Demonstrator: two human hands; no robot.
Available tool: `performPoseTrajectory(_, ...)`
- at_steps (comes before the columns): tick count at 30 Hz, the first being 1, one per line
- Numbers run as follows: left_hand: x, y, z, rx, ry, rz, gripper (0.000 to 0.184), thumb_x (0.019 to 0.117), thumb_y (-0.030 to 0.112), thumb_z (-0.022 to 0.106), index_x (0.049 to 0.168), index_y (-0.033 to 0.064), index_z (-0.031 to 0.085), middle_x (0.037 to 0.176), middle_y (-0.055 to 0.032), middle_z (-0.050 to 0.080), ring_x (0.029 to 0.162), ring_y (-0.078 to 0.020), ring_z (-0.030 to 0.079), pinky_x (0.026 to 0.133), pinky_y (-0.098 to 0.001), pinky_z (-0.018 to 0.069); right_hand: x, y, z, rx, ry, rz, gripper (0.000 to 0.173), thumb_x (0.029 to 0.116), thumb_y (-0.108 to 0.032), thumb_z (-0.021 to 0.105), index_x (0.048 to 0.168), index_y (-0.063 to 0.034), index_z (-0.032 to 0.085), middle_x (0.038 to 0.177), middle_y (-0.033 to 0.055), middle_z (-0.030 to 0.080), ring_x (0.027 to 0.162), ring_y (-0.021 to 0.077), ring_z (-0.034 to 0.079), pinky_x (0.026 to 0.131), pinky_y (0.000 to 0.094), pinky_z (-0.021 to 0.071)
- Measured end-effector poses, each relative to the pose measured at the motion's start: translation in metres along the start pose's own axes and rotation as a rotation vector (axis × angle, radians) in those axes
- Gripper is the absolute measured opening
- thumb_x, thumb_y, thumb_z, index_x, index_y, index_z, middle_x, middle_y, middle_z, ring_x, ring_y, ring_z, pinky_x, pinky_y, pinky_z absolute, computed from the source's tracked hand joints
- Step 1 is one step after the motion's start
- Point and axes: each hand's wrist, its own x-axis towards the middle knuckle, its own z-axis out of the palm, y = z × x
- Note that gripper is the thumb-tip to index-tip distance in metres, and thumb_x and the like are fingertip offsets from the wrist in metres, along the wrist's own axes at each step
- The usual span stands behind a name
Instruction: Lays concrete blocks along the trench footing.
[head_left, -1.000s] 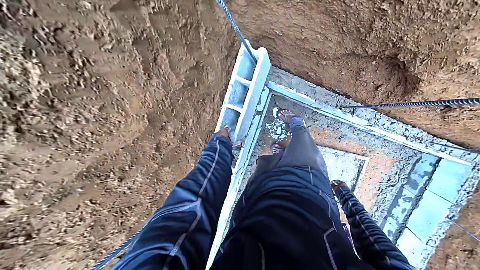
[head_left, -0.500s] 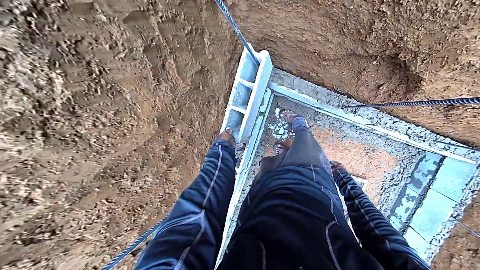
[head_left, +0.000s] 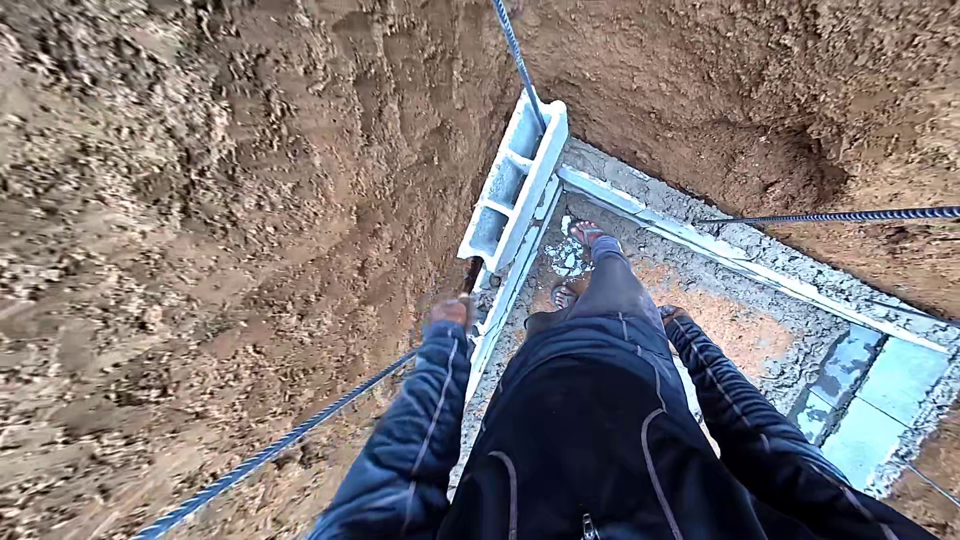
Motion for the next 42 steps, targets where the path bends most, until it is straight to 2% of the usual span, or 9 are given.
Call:
performPoseTrajectory(4,-0.026,-0.062,0.009,0.3,-0.156,-0.131,0.052,0.1082,0.04,0.047,0.132,-0.0042,0.061,0.121,-0.024,0.07,0.107,-0.0364,0.071,0.095,-0.0543,0.0559,-0.007,0.0,0.007,0.085,0.002,0.024,0.041,0.1065,-0.028,0.056,0.137,-0.0011,0.061,0.14,0.0193,0.062,0.132,0.0276,0.059,0.114,0.0439,0.0442)
performPoseTrajectory(8,-0.068,-0.107,0.011,0.592,-0.23,-0.151,0.05,0.1054,0.038,0.055,0.127,-0.0065,0.065,0.133,-0.0282,0.064,0.129,-0.0403,0.059,0.11,-0.057,0.0437,0.016,0.023,0.035,-0.006,-0.031,0.009,0.047,0.1092,-0.03,0.05,0.143,0.0024,0.055,0.147,0.0216,0.056,0.138,0.0305,0.053,0.117,0.0457,0.0409)
performPoseTrajectory(13,-0.077,-0.148,0.002,0.484,-0.185,-0.117,0.043,0.1025,0.033,0.062,0.125,-0.0037,0.067,0.128,-0.0262,0.067,0.125,-0.0395,0.062,0.108,-0.0574,0.0448,0.002,0.025,0.05,-0.218,-0.061,0.061,0.048,0.1038,-0.028,0.058,0.141,0.0021,0.057,0.149,0.021,0.055,0.142,0.0313,0.049,0.119,0.0481,0.0378)
performPoseTrajectory(20,-0.062,-0.132,-0.007,0.134,-0.092,-0.11,0.038,0.1061,0.029,0.056,0.127,-0.0004,0.066,0.122,-0.0233,0.069,0.114,-0.0358,0.067,0.1,-0.0548,0.0515,0.037,0.033,0.078,-0.331,0.03,-0.107,0.058,0.1021,-0.038,0.057,0.134,0.0102,0.06,0.141,0.0306,0.058,0.137,0.0416,0.052,0.117,0.0566,0.038)
performPoseTrajectory(24,-0.066,-0.118,-0.006,0.061,-0.089,-0.1,0.035,0.1067,0.029,0.055,0.126,0.0026,0.067,0.116,-0.0203,0.072,0.103,-0.0319,0.071,0.092,-0.0512,0.0564,0.018,0.018,0.06,-0.28,-0.089,0.011,0.056,0.1046,-0.037,0.055,0.143,0.0046,0.054,0.148,0.0236,0.054,0.141,0.0342,0.05,0.118,0.0503,0.0395)
performPoseTrajectory(27,-0.067,-0.125,-0.005,0.126,-0.077,-0.077,0.036,0.1054,0.031,0.058,0.125,0.0018,0.069,0.119,-0.0216,0.071,0.11,-0.0348,0.069,0.098,-0.0542,0.0532,0.016,0.03,0.064,-0.186,-0.042,-0.005,0.05,0.1059,-0.031,0.053,0.143,0.0031,0.055,0.146,0.0219,0.057,0.136,0.0311,0.055,0.115,0.0489,0.042)
performPoseTrajectory(30,-0.073,-0.137,-0.002,0.191,-0.079,-0.091,0.036,0.1045,0.031,0.059,0.123,0.001,0.069,0.12,-0.0216,0.071,0.112,-0.0345,0.068,0.1,-0.0539,0.0513,0.001,0.039,0.061,0.09,-0.001,0.104,0.042,0.1058,-0.028,0.053,0.138,-0.0013,0.058,0.13,0.016,0.067,0.111,0.0232,0.07,0.096,0.0411,0.0565)
performPoseTrajectory(34,-0.091,-0.145,-0.003,0.35,-0.114,-0.148,0.041,0.1034,0.032,0.061,0.123,-0.0043,0.068,0.129,-0.0254,0.066,0.127,-0.0373,0.061,0.109,-0.0543,0.0444,0.01,0.05,0.066,0.18,0.005,0.161,0.043,0.1061,-0.025,0.053,0.143,-0.0022,0.054,0.135,0.0174,0.063,0.114,0.0248,0.069,0.096,0.0417,0.057)
performPoseTrajectory(42,-0.095,-0.165,0.005,0.278,-0.111,-0.183,0.042,0.1027,0.029,0.063,0.124,-0.0069,0.065,0.128,-0.0266,0.066,0.124,-0.037,0.062,0.107,-0.0529,0.0452,-0.025,0.029,0.064,0.105,0.001,0.15,0.048,0.1052,-0.028,0.055,0.144,0.0008,0.053,0.141,0.0194,0.059,0.125,0.0261,0.063,0.104,0.0431,0.0523)
